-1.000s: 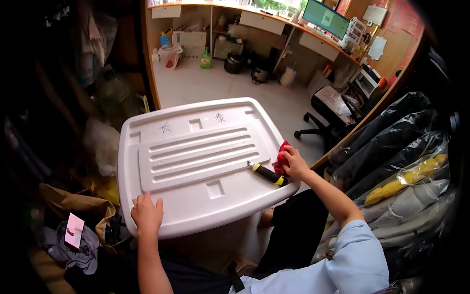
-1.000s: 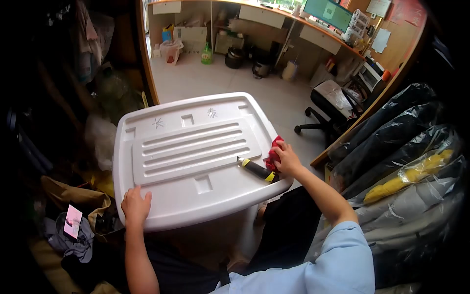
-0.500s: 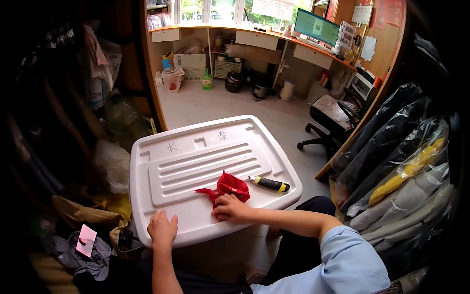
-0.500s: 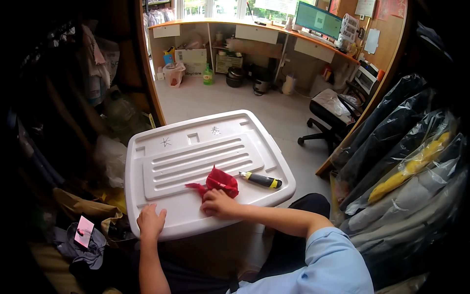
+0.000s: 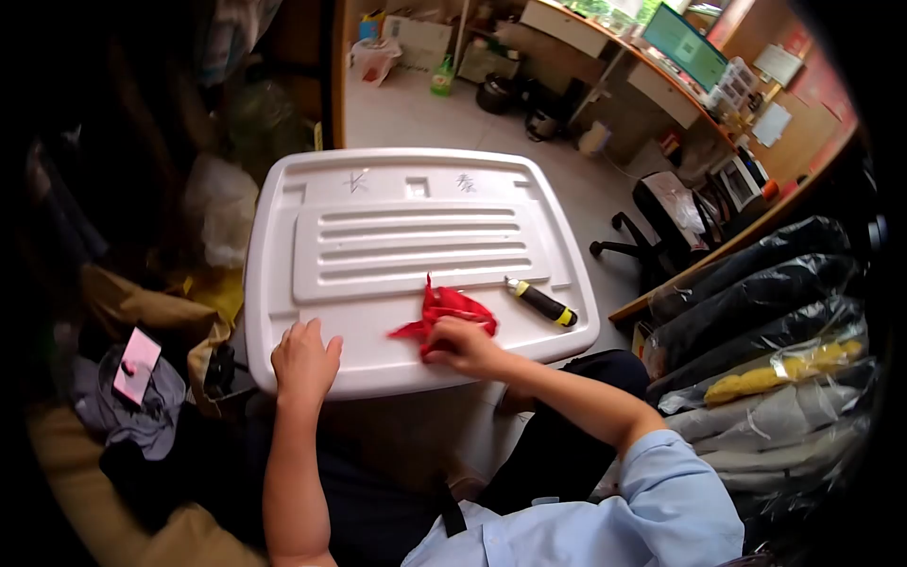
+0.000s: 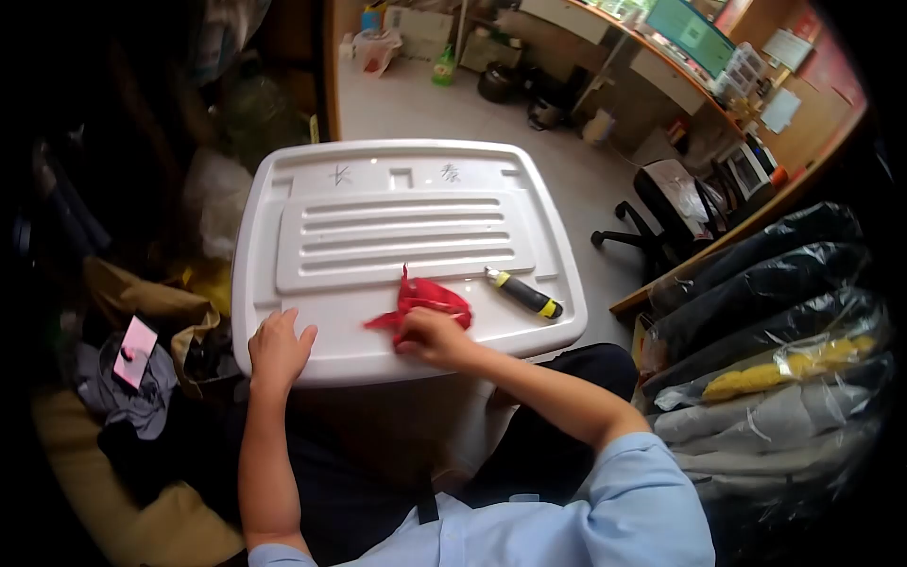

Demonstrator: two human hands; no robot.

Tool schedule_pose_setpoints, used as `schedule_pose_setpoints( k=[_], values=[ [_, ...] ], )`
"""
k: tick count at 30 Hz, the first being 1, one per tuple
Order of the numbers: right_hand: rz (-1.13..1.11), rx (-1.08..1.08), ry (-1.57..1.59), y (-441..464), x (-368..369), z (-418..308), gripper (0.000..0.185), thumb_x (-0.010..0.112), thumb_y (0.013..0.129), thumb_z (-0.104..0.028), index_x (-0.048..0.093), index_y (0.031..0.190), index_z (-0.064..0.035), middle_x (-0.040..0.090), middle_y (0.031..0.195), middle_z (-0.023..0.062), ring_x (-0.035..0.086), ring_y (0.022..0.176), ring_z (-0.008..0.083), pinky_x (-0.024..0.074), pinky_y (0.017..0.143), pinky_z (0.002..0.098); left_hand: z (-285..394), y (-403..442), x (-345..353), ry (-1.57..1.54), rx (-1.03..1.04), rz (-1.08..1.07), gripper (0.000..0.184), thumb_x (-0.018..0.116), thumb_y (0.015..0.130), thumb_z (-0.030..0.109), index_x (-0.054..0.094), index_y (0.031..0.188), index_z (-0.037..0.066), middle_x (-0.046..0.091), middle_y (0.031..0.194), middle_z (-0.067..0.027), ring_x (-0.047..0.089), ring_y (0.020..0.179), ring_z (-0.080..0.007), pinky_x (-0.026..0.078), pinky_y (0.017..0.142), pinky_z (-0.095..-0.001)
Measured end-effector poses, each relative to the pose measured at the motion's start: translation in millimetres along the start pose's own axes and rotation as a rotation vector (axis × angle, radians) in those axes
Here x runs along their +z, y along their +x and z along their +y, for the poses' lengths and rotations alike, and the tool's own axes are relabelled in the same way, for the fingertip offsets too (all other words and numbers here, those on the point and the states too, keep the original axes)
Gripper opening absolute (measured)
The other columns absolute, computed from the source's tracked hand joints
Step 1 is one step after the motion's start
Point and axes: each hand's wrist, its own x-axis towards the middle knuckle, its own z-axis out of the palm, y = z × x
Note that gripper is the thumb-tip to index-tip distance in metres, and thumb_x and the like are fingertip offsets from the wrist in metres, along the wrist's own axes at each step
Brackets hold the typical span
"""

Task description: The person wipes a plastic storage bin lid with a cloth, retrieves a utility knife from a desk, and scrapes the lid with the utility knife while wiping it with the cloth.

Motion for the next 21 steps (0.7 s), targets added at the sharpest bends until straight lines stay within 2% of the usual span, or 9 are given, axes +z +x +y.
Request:
schedule_pose_setpoints(
  k=[2,3,5,8,10,13,16,20,21],
  values=[
    [-0.101,0.132,0.080,-9.0,-30.9,-1.5,0.017,0.078,0.077,-0.009,0.066,0.088,-0.0057,0.063,0.089,0.0082,0.062,0.089,0.0247,0.0489,0.078,0.0366,1.1,-3.3,-9.3,-0.002,-0.019,-0.015,0.036,0.073,0.081,0.028,0.066,0.104,0.002,0.066,0.095,-0.0145,0.063,0.095,-0.0332,0.052,0.079,-0.0449],
    [-0.078,0.049,-0.111,-13.8,-39.1,13.1,0.018,0.078,0.075,-0.007,0.066,0.088,-0.0061,0.063,0.092,0.0090,0.063,0.090,0.0259,0.0497,0.078,0.0374,2.3,-3.9,-15.2,-0.005,-0.046,-0.068,0.040,0.072,0.081,0.029,0.065,0.110,0.002,0.066,0.101,-0.0147,0.063,0.099,-0.0334,0.051,0.083,-0.0443],
    [-0.049,0.008,-0.203,-5.9,-30.2,12.3,0.019,0.077,0.075,-0.006,0.064,0.089,-0.0062,0.063,0.094,0.0108,0.062,0.090,0.0288,0.0496,0.077,0.0390,3.5,1.0,-17.2,-0.020,-0.095,-0.127,0.044,0.071,0.082,0.030,0.065,0.116,0.003,0.066,0.107,-0.0149,0.062,0.103,-0.0336,0.051,0.086,-0.0437],
    [-0.034,-0.083,-0.097,34.7,29.1,-5.7,0.019,0.076,0.078,-0.006,0.062,0.092,-0.0052,0.061,0.093,0.0106,0.061,0.088,0.0293,0.0485,0.077,0.0383,2.0,3.7,-11.2,0.005,-0.069,-0.121,0.043,0.072,0.081,0.028,0.065,0.116,0.004,0.066,0.107,-0.0149,0.063,0.102,-0.0334,0.051,0.086,-0.0436],
    [-0.042,-0.127,0.104,70.3,74.2,-32.0,0.020,0.076,0.078,-0.005,0.062,0.092,-0.0038,0.061,0.093,0.0129,0.061,0.088,0.0312,0.0485,0.077,0.0389,-5.5,8.7,0.7,0.046,-0.008,-0.035,0.029,0.074,0.079,0.025,0.064,0.096,0.004,0.065,0.093,-0.0134,0.065,0.094,-0.0324,0.053,0.078,-0.0453],
    [-0.025,-0.149,0.195,88.4,104.9,-52.4,0.022,0.076,0.078,-0.007,0.061,0.093,-0.0018,0.061,0.094,0.0151,0.060,0.087,0.0327,0.0483,0.078,0.0388,-21.2,11.0,8.0,0.107,-0.088,-0.072,0.016,0.063,0.085,0.019,0.064,0.093,0.005,0.066,0.092,-0.0149,0.066,0.091,-0.0337,0.053,0.077,-0.0465],
    [-0.205,-0.283,0.046,63.0,68.3,-49.7,0.025,0.079,0.070,-0.004,0.064,0.090,-0.0058,0.061,0.098,0.0096,0.056,0.100,0.0309,0.0456,0.086,0.0422,-30.7,4.9,-3.2,0.098,-0.115,-0.033,0.013,0.061,0.087,0.017,0.064,0.093,0.006,0.066,0.093,-0.0154,0.066,0.091,-0.0340,0.053,0.076,-0.0470],
    [-0.164,-0.317,-0.173,-2.5,9.2,-26.4,0.024,0.079,0.060,0.001,0.066,0.079,-0.0062,0.062,0.106,0.0088,0.058,0.101,0.0328,0.0495,0.085,0.0425,-30.1,-4.1,-25.9,0.061,-0.139,-0.009,0.020,0.068,0.086,0.023,0.064,0.092,0.005,0.067,0.092,-0.0149,0.067,0.090,-0.0342,0.053,0.077,-0.0464],
    [-0.155,-0.328,-0.189,-16.8,1.9,-20.0,0.023,0.079,0.059,0.003,0.066,0.076,-0.0047,0.061,0.108,0.0110,0.059,0.102,0.0341,0.0502,0.085,0.0438,-30.1,-4.3,-30.2,0.040,-0.158,-0.038,0.027,0.068,0.086,0.025,0.064,0.104,0.005,0.067,0.098,-0.0163,0.066,0.094,-0.0357,0.052,0.080,-0.0469]
  ],
)
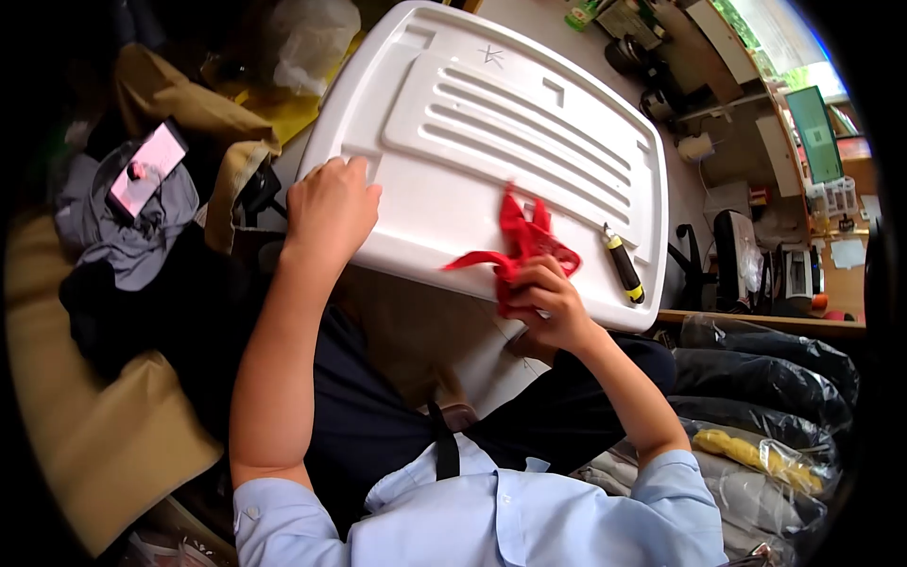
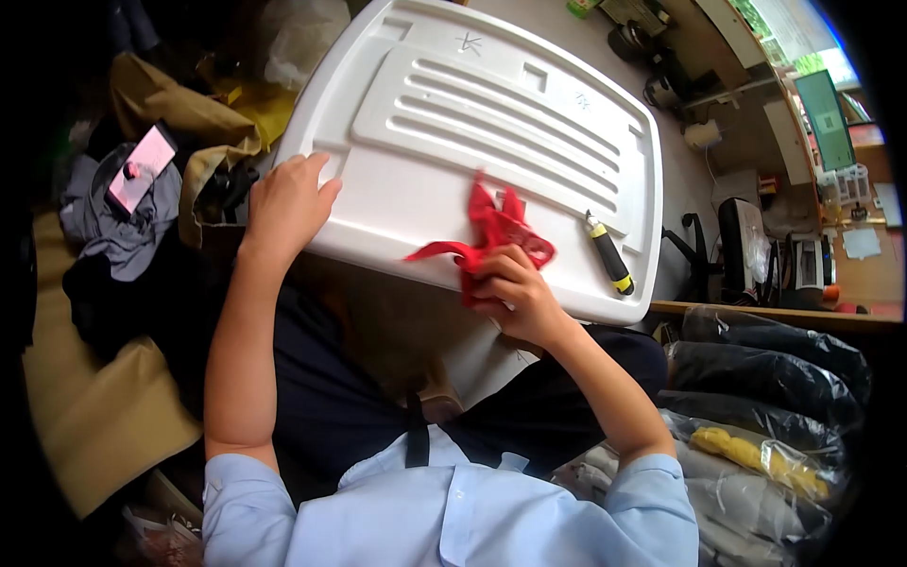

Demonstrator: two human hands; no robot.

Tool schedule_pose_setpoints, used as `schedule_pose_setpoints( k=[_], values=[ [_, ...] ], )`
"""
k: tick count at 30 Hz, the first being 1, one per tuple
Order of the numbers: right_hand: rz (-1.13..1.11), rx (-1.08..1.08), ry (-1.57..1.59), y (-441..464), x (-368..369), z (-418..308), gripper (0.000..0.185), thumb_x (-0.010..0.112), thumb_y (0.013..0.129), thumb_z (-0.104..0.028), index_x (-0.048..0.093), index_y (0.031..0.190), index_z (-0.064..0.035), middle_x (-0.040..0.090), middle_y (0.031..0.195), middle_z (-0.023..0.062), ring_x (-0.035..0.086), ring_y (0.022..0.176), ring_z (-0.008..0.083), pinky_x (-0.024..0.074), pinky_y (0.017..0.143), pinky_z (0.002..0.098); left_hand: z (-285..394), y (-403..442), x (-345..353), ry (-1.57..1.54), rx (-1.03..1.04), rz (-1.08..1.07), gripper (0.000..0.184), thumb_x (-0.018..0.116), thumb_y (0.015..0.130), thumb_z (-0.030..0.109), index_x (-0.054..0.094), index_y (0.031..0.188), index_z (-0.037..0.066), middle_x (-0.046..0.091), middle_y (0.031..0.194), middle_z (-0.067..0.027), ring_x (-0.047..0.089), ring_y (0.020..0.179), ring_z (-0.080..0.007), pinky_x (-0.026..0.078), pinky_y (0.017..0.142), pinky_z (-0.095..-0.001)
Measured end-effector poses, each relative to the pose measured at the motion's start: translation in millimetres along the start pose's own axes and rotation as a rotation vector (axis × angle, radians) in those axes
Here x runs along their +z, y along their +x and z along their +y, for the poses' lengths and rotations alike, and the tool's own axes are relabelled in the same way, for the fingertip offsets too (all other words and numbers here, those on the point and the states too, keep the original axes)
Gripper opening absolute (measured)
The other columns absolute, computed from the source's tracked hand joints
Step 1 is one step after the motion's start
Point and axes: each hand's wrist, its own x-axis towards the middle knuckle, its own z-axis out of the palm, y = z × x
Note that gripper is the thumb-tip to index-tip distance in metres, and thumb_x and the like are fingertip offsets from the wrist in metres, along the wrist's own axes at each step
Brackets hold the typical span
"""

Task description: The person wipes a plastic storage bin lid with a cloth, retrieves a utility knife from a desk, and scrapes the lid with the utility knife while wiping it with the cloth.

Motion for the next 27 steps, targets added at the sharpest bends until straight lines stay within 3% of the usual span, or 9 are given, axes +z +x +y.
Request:
schedule_pose_setpoints(
  k=[1,6,10,12,15,16,19,24,27],
  values=[
    [0.005,-0.021,-0.059,-7.2,-1.1,-5.5,0.022,0.078,0.059,0.003,0.066,0.076,-0.0041,0.061,0.109,0.0125,0.059,0.104,0.0351,0.0503,0.087,0.0445,0.0,0.1,-2.2,-0.020,-0.018,-0.029,0.037,0.067,0.087,0.027,0.064,0.117,0.005,0.067,0.103,-0.0178,0.064,0.098,-0.0373,0.051,0.083,-0.0473],
    [-0.029,-0.160,-0.195,15.9,32.0,-7.6,0.018,0.074,0.061,0.002,0.063,0.075,-0.0007,0.054,0.134,0.0225,0.053,0.123,0.0433,0.0450,0.098,0.0533,8.5,4.5,-1.0,-0.025,-0.035,-0.057,0.039,0.066,0.087,0.028,0.064,0.118,0.005,0.068,0.105,-0.0181,0.065,0.099,-0.0368,0.051,0.084,-0.0462],
    [-0.003,-0.236,-0.257,81.0,88.4,-31.3,0.018,0.062,0.072,-0.010,0.066,0.084,0.0022,0.052,0.134,0.0241,0.045,0.131,0.0408,0.0361,0.107,0.0548,13.5,9.9,5.5,-0.031,-0.051,-0.049,0.039,0.066,0.086,0.030,0.066,0.118,0.007,0.068,0.109,-0.0173,0.065,0.101,-0.0353,0.051,0.087,-0.0458],
    [-0.014,-0.222,-0.285,106.2,106.5,-37.0,0.027,0.063,0.075,-0.013,0.066,0.099,0.0000,0.054,0.131,0.0227,0.046,0.130,0.0396,0.0359,0.109,0.0516,14.1,11.3,7.9,-0.047,-0.072,-0.038,0.039,0.066,0.086,0.031,0.067,0.117,0.008,0.069,0.109,-0.0170,0.066,0.101,-0.0346,0.052,0.087,-0.0455],
    [0.029,-0.136,-0.113,109.2,107.5,-26.9,0.052,0.071,0.071,-0.011,0.059,0.120,-0.0012,0.055,0.133,0.0202,0.049,0.129,0.0380,0.0397,0.107,0.0485,10.4,10.1,15.6,-0.041,-0.096,0.024,0.036,0.066,0.085,0.032,0.069,0.114,0.011,0.070,0.108,-0.0149,0.067,0.099,-0.0331,0.054,0.085,-0.0443],
    [0.098,-0.147,-0.098,99.1,100.4,-26.0,0.053,0.074,0.067,-0.007,0.061,0.119,-0.0019,0.057,0.133,0.0174,0.052,0.127,0.0364,0.0433,0.103,0.0477,7.7,10.0,19.7,-0.035,-0.096,0.029,0.036,0.066,0.085,0.031,0.069,0.114,0.011,0.070,0.106,-0.0141,0.068,0.098,-0.0330,0.054,0.084,-0.0445],
    [0.118,-0.072,-0.237,52.1,64.5,-24.1,0.045,0.076,0.064,-0.003,0.066,0.108,-0.0027,0.062,0.127,0.0152,0.058,0.121,0.0355,0.0484,0.099,0.0460,3.9,4.9,23.1,-0.101,-0.031,0.104,0.022,0.067,0.084,0.028,0.067,0.091,0.007,0.070,0.092,-0.0150,0.069,0.085,-0.0350,0.054,0.077,-0.0470],
    [0.176,0.074,-0.393,-35.9,19.4,-9.7,0.039,0.078,0.068,0.001,0.064,0.104,-0.0002,0.065,0.122,0.0193,0.061,0.115,0.0405,0.0496,0.097,0.0481,3.7,0.9,17.1,-0.240,0.075,0.246,0.016,0.068,0.083,0.019,0.066,0.082,0.003,0.069,0.086,-0.0167,0.068,0.082,-0.0353,0.054,0.075,-0.0444],
    [0.179,0.090,-0.345,-28.8,17.0,-9.0,0.036,0.078,0.069,0.002,0.064,0.102,0.0004,0.066,0.120,0.0199,0.063,0.111,0.0390,0.0511,0.095,0.0460,6.8,0.9,14.5,-0.296,0.158,0.314,0.014,0.067,0.082,0.017,0.067,0.084,0.004,0.068,0.082,-0.0148,0.067,0.079,-0.0340,0.054,0.071,-0.0440]
  ],
)
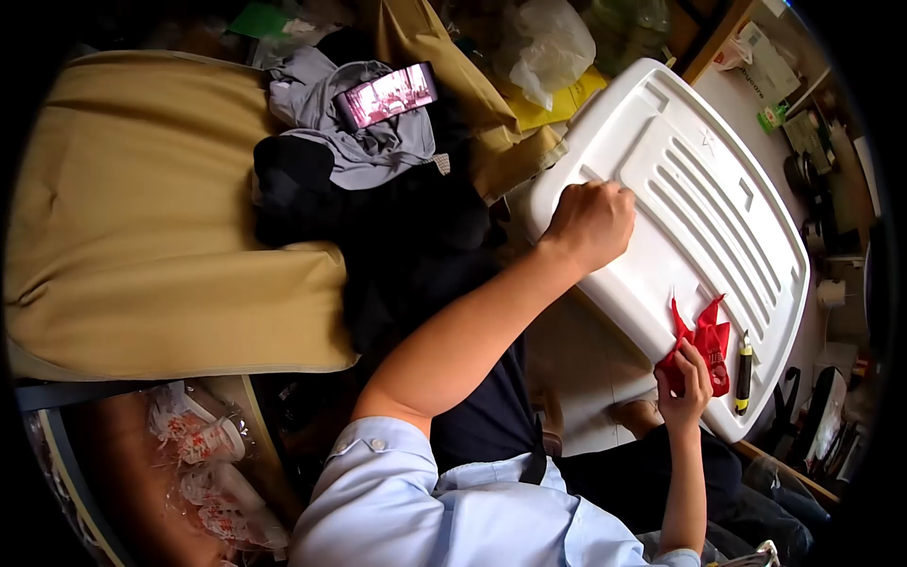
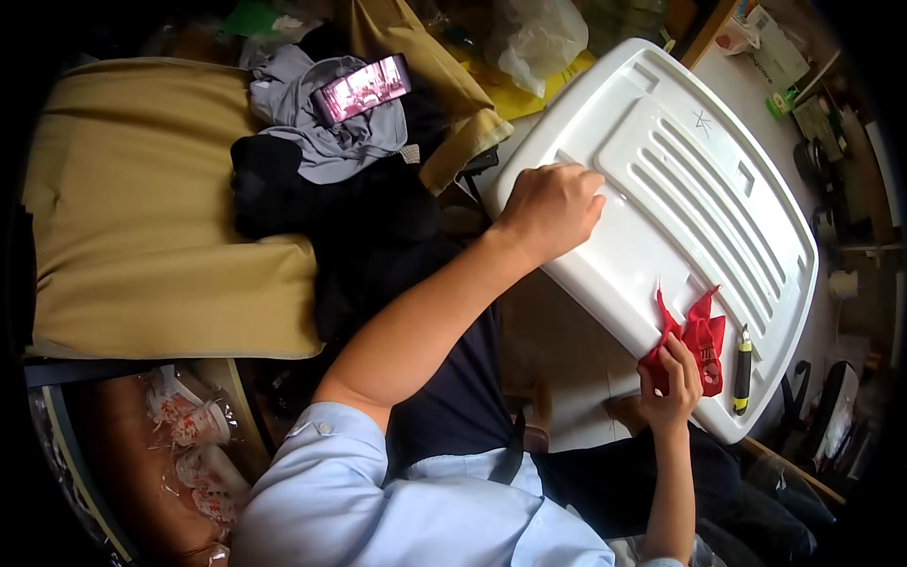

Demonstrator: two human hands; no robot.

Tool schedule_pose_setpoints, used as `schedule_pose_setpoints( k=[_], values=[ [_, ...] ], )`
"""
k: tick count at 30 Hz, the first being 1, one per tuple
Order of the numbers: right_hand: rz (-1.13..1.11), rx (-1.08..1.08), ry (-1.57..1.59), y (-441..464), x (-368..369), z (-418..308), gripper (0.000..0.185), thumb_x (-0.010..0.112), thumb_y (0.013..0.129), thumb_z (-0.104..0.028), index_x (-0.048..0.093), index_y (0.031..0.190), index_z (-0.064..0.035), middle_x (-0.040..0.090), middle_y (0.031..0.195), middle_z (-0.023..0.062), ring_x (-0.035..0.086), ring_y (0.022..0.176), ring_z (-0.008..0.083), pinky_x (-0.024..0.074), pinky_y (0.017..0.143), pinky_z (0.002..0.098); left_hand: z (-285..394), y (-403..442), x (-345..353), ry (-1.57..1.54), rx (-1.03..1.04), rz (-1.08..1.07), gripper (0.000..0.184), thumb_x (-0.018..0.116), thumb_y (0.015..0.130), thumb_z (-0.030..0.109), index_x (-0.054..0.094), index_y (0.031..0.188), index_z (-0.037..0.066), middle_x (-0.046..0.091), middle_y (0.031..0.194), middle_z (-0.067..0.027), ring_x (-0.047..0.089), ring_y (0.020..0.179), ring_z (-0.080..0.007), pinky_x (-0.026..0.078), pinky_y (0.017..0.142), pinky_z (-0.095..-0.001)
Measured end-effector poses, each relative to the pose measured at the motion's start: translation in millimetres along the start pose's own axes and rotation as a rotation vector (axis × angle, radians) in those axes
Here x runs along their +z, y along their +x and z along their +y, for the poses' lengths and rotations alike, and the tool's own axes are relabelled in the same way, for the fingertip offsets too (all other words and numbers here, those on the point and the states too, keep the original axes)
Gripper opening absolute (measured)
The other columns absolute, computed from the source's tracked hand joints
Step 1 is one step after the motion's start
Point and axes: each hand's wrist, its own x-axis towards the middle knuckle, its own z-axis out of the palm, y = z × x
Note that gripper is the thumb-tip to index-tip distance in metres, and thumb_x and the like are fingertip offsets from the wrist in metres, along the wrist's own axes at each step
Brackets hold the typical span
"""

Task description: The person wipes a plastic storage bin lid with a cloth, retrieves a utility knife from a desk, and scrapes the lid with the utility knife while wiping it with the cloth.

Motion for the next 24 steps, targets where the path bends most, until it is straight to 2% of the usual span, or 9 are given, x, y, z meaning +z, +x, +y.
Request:
schedule_pose_setpoints(
  k=[2,3,6,10,15,21,22,24],
  values=[
    [0.053,0.091,0.088,14.2,16.5,-7.2,0.031,0.077,0.071,0.004,0.063,0.099,0.0011,0.067,0.117,0.0208,0.066,0.107,0.0376,0.0526,0.092,0.0436,1.0,2.0,2.6,-0.034,0.063,0.032,0.013,0.067,0.082,0.017,0.067,0.085,0.004,0.068,0.081,-0.0137,0.067,0.077,-0.0335,0.054,0.070,-0.0437],
    [0.068,0.041,0.088,30.5,27.8,-15.4,0.030,0.079,0.070,-0.001,0.063,0.095,0.0010,0.068,0.113,0.0194,0.067,0.103,0.0382,0.0539,0.089,0.0429,2.9,3.4,5.2,-0.075,0.120,0.060,0.013,0.067,0.082,0.016,0.068,0.087,0.004,0.068,0.080,-0.0127,0.067,0.075,-0.0331,0.054,0.069,-0.0434],
    [0.103,-0.051,0.099,74.7,68.0,-50.1,0.028,0.078,0.073,-0.007,0.064,0.097,-0.0008,0.067,0.119,0.0143,0.064,0.110,0.0344,0.0524,0.092,0.0430,9.1,5.4,10.0,-0.069,0.210,0.096,0.012,0.065,0.083,0.015,0.069,0.090,0.007,0.067,0.078,-0.0100,0.067,0.071,-0.0314,0.054,0.065,-0.0410],
    [-0.002,-0.099,0.115,106.2,92.8,-68.8,0.041,0.076,0.076,-0.015,0.059,0.111,-0.0021,0.060,0.127,0.0165,0.059,0.115,0.0347,0.0485,0.097,0.0436,6.9,4.7,10.4,-0.066,0.260,0.181,0.010,0.065,0.083,0.013,0.069,0.090,0.007,0.068,0.076,-0.0095,0.066,0.068,-0.0302,0.054,0.062,-0.0387],
    [0.031,-0.105,0.009,59.0,55.4,-41.7,0.053,0.076,0.076,-0.016,0.057,0.123,-0.0012,0.059,0.129,0.0181,0.059,0.114,0.0374,0.0475,0.098,0.0461,8.8,-2.0,-6.8,-0.113,0.317,0.250,0.010,0.066,0.082,0.008,0.071,0.090,0.006,0.069,0.075,-0.0102,0.067,0.066,-0.0284,0.054,0.061,-0.0359],
    [0.074,-0.007,-0.138,-8.0,7.9,0.6,0.043,0.072,0.077,-0.012,0.059,0.117,-0.0009,0.062,0.123,0.0197,0.061,0.108,0.0399,0.0489,0.094,0.0473,16.1,-9.4,-40.0,-0.223,0.537,0.376,0.020,0.068,0.074,-0.002,0.070,0.092,0.005,0.063,0.066,-0.0065,0.062,0.055,-0.0242,0.049,0.051,-0.0321],
    [0.087,-0.003,-0.144,-6.7,9.0,-0.1,0.043,0.071,0.076,-0.013,0.059,0.115,-0.0013,0.063,0.120,0.0191,0.063,0.105,0.0388,0.0496,0.093,0.0467,20.5,-11.1,-54.1,-0.261,0.576,0.432,0.024,0.067,0.073,-0.004,0.069,0.095,0.005,0.063,0.067,-0.0062,0.060,0.053,-0.0224,0.049,0.051,-0.0318],
    [0.121,-0.004,-0.168,-5.5,14.0,-0.3,0.043,0.071,0.075,-0.013,0.060,0.114,-0.0015,0.064,0.118,0.0188,0.063,0.104,0.0384,0.0500,0.092,0.0465,20.7,-12.8,-96.4,-0.159,0.611,0.518,0.020,0.063,0.075,-0.003,0.068,0.093,0.004,0.068,0.075,-0.0063,0.064,0.060,-0.0193,0.052,0.055,-0.0312]
  ],
)
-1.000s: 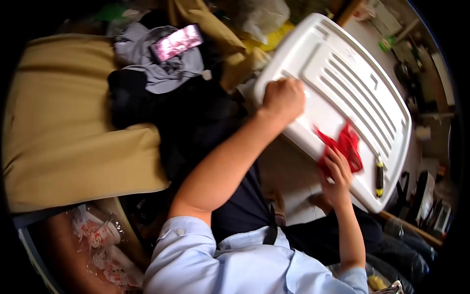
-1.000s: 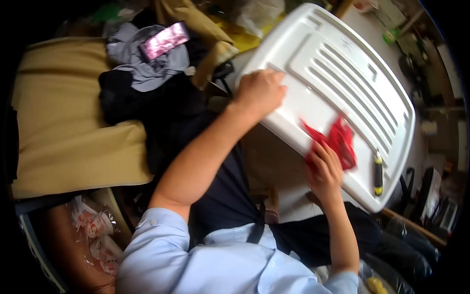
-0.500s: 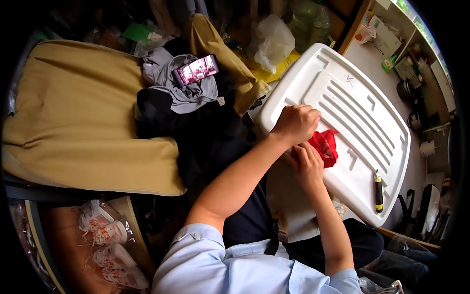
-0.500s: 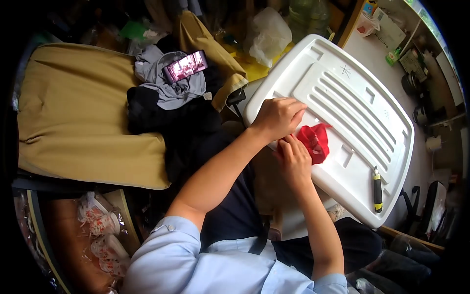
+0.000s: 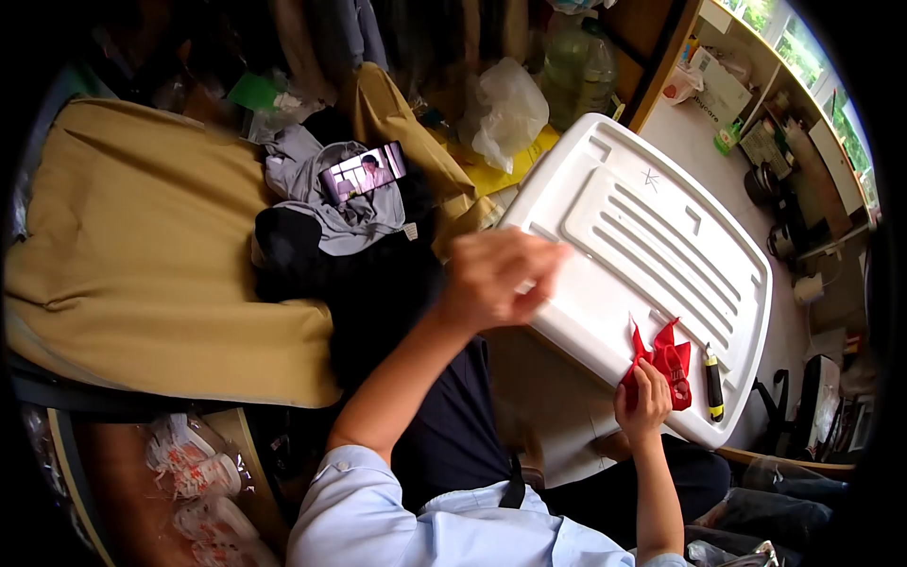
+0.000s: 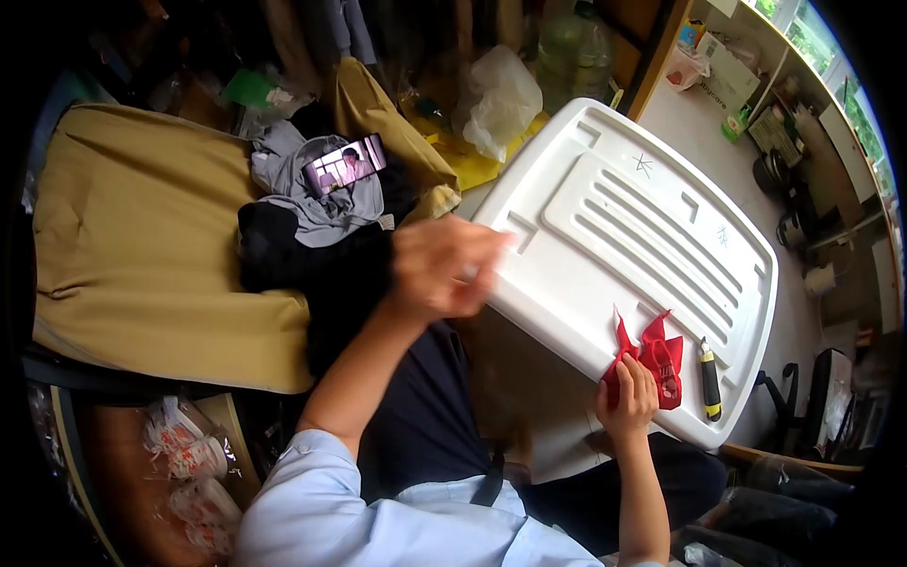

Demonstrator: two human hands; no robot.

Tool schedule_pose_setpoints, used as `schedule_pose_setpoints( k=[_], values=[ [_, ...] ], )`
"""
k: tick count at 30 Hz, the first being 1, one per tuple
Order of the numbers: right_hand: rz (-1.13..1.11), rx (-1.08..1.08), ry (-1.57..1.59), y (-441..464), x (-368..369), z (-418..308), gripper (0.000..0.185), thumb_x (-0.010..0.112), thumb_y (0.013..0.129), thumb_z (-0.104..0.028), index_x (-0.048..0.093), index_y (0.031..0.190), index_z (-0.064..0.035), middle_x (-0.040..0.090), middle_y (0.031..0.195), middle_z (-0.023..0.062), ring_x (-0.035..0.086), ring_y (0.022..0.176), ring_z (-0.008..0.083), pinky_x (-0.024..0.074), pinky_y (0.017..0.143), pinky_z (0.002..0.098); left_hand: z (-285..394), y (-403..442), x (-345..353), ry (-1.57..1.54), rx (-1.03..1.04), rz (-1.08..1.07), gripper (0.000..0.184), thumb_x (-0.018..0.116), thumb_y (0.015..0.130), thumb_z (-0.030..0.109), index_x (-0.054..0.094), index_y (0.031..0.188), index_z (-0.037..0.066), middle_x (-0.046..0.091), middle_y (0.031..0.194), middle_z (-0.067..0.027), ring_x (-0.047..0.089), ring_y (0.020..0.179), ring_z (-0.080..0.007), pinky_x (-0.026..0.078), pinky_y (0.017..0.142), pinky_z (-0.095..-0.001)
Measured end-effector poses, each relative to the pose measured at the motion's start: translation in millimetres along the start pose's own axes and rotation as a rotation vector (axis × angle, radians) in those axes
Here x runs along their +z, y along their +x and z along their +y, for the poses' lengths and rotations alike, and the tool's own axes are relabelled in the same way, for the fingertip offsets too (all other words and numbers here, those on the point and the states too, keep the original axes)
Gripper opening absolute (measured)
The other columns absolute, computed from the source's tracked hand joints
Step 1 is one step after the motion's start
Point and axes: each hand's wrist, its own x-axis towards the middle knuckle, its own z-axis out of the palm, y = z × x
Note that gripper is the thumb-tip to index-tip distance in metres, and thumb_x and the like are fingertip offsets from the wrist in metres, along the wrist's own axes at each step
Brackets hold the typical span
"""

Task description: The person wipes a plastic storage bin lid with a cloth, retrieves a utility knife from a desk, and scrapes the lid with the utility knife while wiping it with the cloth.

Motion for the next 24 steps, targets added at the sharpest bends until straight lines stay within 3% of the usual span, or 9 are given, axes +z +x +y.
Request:
schedule_pose_setpoints(
  k=[2,4,6,7,9,15,18,24],
  values=[
    [0.047,-0.008,-0.037,-0.8,4.8,0.3,0.041,0.070,0.073,-0.014,0.060,0.111,-0.0021,0.065,0.114,0.0178,0.064,0.101,0.0373,0.0508,0.090,0.0458,-22.9,12.8,-39.3,0.143,-0.075,0.114,0.005,0.063,0.083,0.004,0.067,0.087,0.003,0.070,0.087,-0.0130,0.067,0.074,-0.0200,0.053,0.066,-0.0317],
    [0.046,-0.007,-0.037,0.5,3.9,0.1,0.041,0.070,0.073,-0.014,0.060,0.111,-0.0020,0.065,0.114,0.0179,0.064,0.101,0.0373,0.0508,0.090,0.0459,-34.4,21.5,-80.1,0.476,-0.634,0.076,0.020,0.058,0.091,0.014,0.071,0.104,0.007,0.071,0.092,-0.0128,0.067,0.076,-0.0249,0.052,0.068,-0.0331],
    [0.051,-0.002,-0.035,-1.5,3.7,-0.7,0.041,0.070,0.073,-0.014,0.060,0.110,-0.0020,0.065,0.114,0.0179,0.064,0.101,0.0374,0.0509,0.089,0.0460,-85.6,-8.2,-112.1,0.908,-0.873,-0.237,0.039,0.051,0.092,0.024,0.064,0.126,0.012,0.070,0.100,-0.0186,0.068,0.089,-0.0361,0.052,0.078,-0.0455],
    [0.052,-0.001,-0.036,-2.0,4.9,0.1,0.040,0.070,0.073,-0.014,0.060,0.110,-0.0020,0.065,0.114,0.0178,0.064,0.101,0.0372,0.0509,0.090,0.0459,-99.9,-20.4,-116.4,0.967,-1.050,-0.375,0.047,0.049,0.090,0.026,0.057,0.135,0.015,0.069,0.103,-0.0213,0.066,0.095,-0.0407,0.051,0.084,-0.0489],
    [0.060,-0.001,-0.035,-1.4,6.1,1.0,0.040,0.070,0.073,-0.014,0.060,0.110,-0.0019,0.065,0.114,0.0178,0.064,0.101,0.0371,0.0509,0.090,0.0458,-122.5,-48.5,-115.7,1.019,-1.183,-0.602,0.057,0.049,0.088,0.026,0.046,0.145,0.019,0.068,0.103,-0.0254,0.066,0.096,-0.0428,0.051,0.086,-0.0503],
    [0.066,-0.006,-0.041,-2.4,4.8,0.7,0.040,0.070,0.073,-0.015,0.060,0.110,-0.0016,0.065,0.115,0.0176,0.065,0.100,0.0367,0.0509,0.090,0.0455,-150.3,-88.8,-105.5,1.039,-1.271,-0.660,0.069,0.049,0.087,0.024,0.029,0.153,0.023,0.068,0.106,-0.0267,0.067,0.096,-0.0416,0.051,0.085,-0.0509],
    [0.058,-0.002,-0.057,-1.8,6.3,0.6,0.041,0.069,0.073,-0.015,0.060,0.110,-0.0016,0.065,0.115,0.0177,0.064,0.101,0.0364,0.0507,0.090,0.0453,-160.8,-94.9,-107.5,1.089,-1.273,-0.740,0.071,0.049,0.087,0.023,0.027,0.155,0.020,0.070,0.106,-0.0207,0.068,0.095,-0.0368,0.053,0.083,-0.0465],
    [0.030,0.061,-0.059,1.1,7.4,-7.0,0.041,0.068,0.074,-0.017,0.059,0.111,-0.0017,0.063,0.113,0.0172,0.063,0.101,0.0363,0.0494,0.090,0.0457,-172.3,-102.0,-107.4,1.084,-1.273,-0.784,0.072,0.050,0.087,0.024,0.027,0.155,0.020,0.070,0.107,-0.0198,0.069,0.094,-0.0363,0.053,0.081,-0.0459]
  ],
)
